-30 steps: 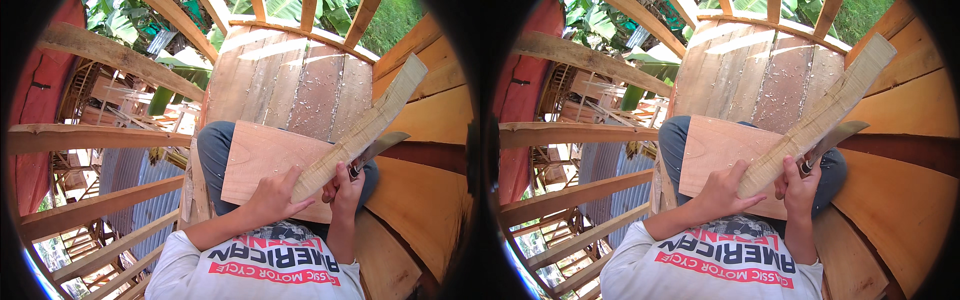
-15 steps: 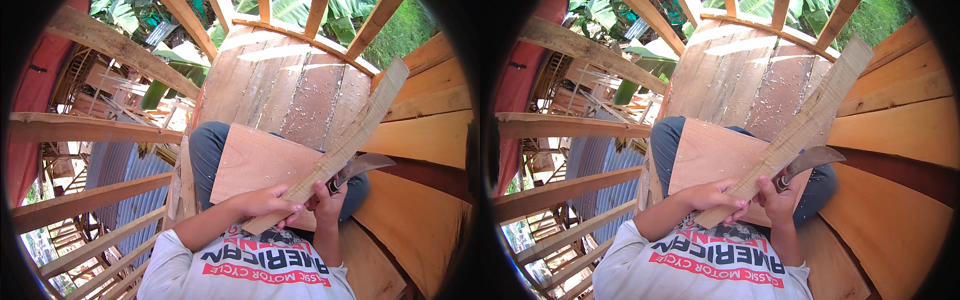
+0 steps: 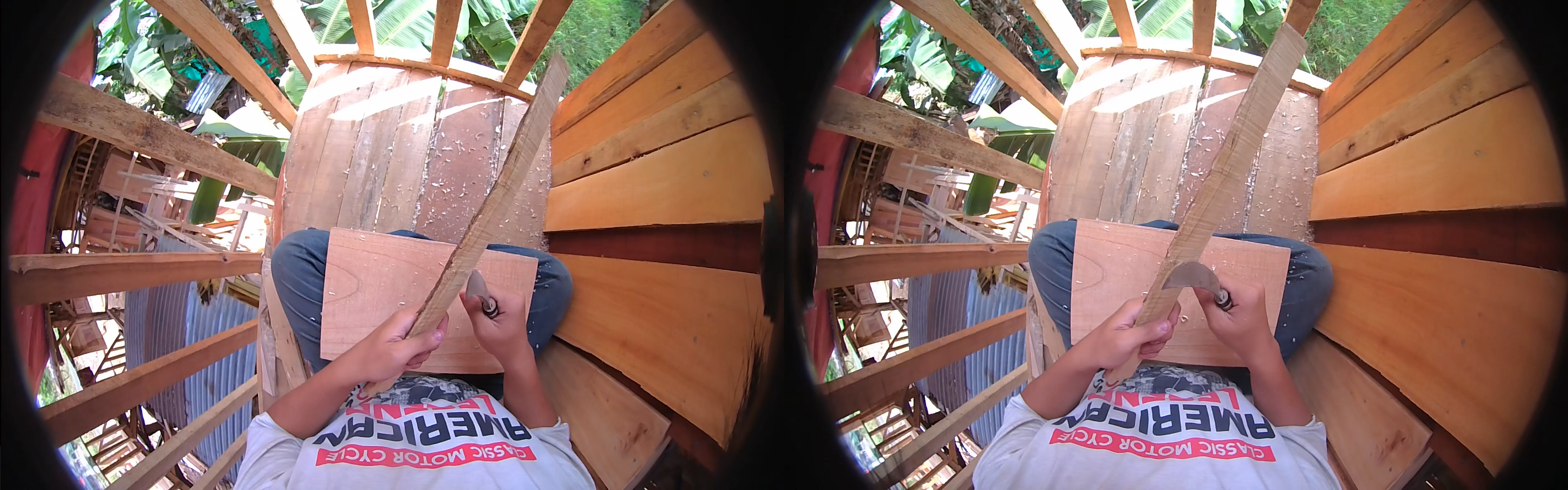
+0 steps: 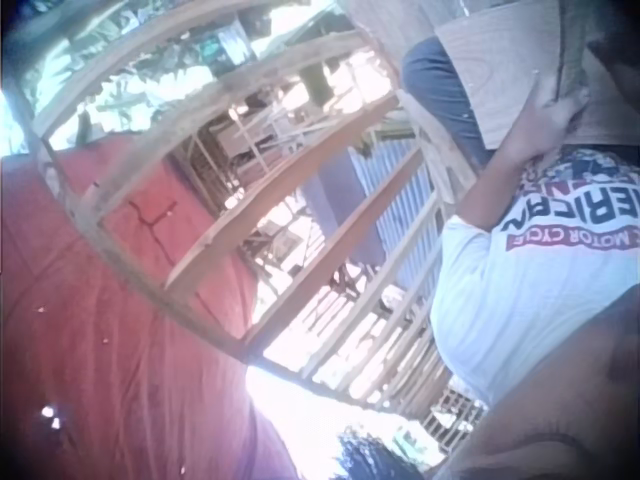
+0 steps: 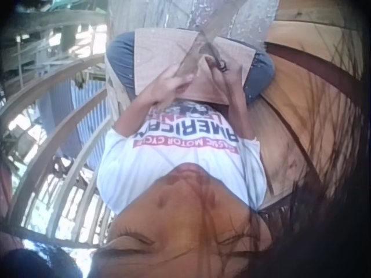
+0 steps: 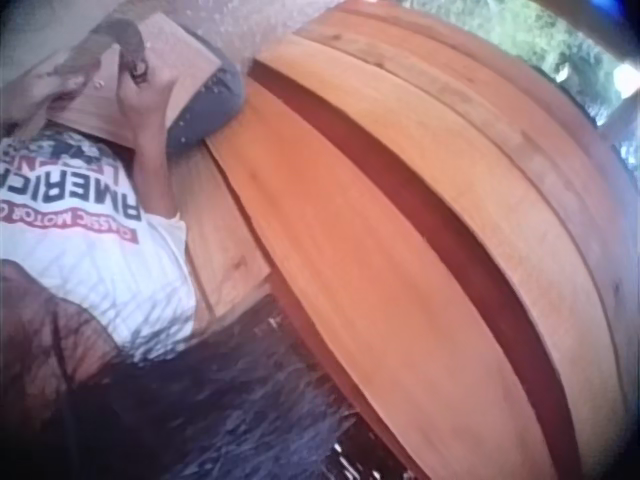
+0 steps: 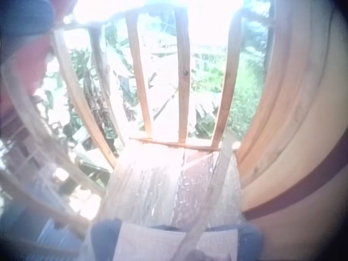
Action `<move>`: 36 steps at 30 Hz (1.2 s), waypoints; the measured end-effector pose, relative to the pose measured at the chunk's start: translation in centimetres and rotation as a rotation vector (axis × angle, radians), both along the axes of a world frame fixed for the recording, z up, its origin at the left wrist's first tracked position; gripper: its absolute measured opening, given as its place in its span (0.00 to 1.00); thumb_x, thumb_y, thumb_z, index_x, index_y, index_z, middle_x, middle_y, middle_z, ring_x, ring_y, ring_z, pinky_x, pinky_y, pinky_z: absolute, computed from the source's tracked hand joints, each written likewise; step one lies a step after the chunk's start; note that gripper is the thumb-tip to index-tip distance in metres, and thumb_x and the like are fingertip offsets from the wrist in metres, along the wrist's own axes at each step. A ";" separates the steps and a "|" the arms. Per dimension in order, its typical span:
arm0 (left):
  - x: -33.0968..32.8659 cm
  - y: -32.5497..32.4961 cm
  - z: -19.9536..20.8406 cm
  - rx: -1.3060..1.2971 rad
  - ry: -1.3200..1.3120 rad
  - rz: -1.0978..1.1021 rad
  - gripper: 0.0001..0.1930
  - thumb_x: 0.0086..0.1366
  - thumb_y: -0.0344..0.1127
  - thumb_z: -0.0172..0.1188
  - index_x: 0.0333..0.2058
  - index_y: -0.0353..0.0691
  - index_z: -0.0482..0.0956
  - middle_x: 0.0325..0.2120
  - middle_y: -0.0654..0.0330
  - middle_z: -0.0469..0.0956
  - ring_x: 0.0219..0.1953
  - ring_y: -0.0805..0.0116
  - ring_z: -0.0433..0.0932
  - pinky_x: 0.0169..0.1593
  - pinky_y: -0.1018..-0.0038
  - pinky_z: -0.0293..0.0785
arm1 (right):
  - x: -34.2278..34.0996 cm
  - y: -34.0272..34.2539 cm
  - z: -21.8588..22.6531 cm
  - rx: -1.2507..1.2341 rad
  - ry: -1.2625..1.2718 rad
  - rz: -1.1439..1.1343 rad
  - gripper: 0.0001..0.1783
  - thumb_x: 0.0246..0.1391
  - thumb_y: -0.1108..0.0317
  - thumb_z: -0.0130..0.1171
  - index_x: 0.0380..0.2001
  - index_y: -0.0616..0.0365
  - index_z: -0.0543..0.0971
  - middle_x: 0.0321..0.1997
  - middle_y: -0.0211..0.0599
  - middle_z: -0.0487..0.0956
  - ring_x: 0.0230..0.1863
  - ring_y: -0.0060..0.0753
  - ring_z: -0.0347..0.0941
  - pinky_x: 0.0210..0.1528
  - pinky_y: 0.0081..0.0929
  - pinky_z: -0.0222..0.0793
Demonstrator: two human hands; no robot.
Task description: The person sits cross-legged on a wooden platform and uses a curved knife to shave and shape a long, thin piece of wood. They hold the wood against a flat board on their lap and repeatedly scrape the blade along its length to remove thin strips of material.
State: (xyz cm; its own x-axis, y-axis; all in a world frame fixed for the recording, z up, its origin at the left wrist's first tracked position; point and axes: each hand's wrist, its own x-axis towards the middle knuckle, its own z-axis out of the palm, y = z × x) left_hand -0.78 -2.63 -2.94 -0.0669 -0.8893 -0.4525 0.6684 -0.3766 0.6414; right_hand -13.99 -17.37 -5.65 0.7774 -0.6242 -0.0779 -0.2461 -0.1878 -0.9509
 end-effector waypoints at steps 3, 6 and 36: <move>0.2 0.6 -0.1 -0.043 0.286 -0.009 0.10 0.67 0.39 0.52 0.36 0.39 0.65 0.19 0.68 0.61 0.18 0.79 0.61 0.21 0.81 0.61 | 0.1 0.2 0.4 -0.032 0.005 -0.002 0.11 0.55 0.69 0.62 0.23 0.66 0.78 0.11 0.24 0.59 0.17 0.14 0.52 0.17 0.22 0.48; 0.4 0.7 0.0 -0.063 0.390 -0.051 0.14 0.65 0.42 0.55 0.39 0.37 0.65 0.19 0.64 0.63 0.18 0.75 0.65 0.23 0.76 0.68 | -0.2 0.9 -0.2 0.104 -0.120 -0.024 0.09 0.57 0.68 0.60 0.28 0.65 0.78 0.12 0.23 0.64 0.14 0.14 0.54 0.15 0.20 0.49; -1.1 1.1 0.6 0.067 -0.879 0.122 0.21 0.53 0.37 0.69 0.41 0.34 0.72 0.29 0.51 0.78 0.32 0.68 0.78 0.37 0.73 0.72 | -3.2 -0.9 -1.0 -0.383 0.081 -0.050 0.36 0.52 0.36 0.55 0.16 0.63 0.70 0.10 0.40 0.62 0.12 0.34 0.59 0.17 0.30 0.54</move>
